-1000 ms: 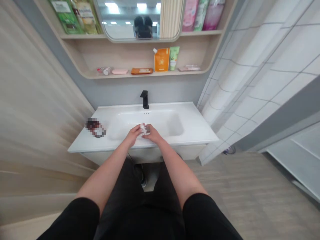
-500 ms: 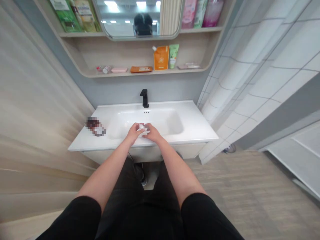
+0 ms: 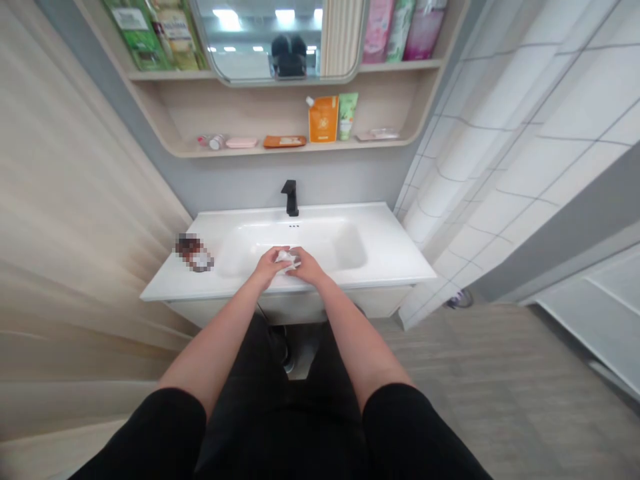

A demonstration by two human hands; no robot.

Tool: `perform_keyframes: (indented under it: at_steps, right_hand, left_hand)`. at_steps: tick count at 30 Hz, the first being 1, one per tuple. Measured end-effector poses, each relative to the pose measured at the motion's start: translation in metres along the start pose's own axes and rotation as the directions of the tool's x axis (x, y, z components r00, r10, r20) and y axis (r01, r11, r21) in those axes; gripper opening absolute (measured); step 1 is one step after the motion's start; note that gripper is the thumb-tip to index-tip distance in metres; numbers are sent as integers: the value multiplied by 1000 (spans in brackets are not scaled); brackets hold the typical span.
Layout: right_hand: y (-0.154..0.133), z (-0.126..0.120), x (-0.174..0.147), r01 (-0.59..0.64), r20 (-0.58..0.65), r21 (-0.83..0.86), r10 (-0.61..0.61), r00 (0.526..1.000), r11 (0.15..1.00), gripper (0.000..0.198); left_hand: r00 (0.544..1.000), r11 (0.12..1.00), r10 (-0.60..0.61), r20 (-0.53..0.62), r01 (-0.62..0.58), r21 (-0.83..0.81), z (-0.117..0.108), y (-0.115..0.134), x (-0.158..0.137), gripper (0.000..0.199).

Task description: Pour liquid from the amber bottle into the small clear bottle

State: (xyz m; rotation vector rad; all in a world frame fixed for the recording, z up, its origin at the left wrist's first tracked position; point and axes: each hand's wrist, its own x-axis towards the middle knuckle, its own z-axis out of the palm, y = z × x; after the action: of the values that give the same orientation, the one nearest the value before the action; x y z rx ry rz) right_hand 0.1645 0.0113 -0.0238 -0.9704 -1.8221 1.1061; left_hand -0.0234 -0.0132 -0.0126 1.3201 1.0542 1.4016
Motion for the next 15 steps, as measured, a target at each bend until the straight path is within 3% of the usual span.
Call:
perform_keyframes:
  at_steps: [15]
  right_hand:
    - [1, 2, 2, -22, -39, -6, 21, 999, 1000, 68]
  left_hand:
    - [1000, 998, -16, -1, 16, -66, 1, 4, -2, 59]
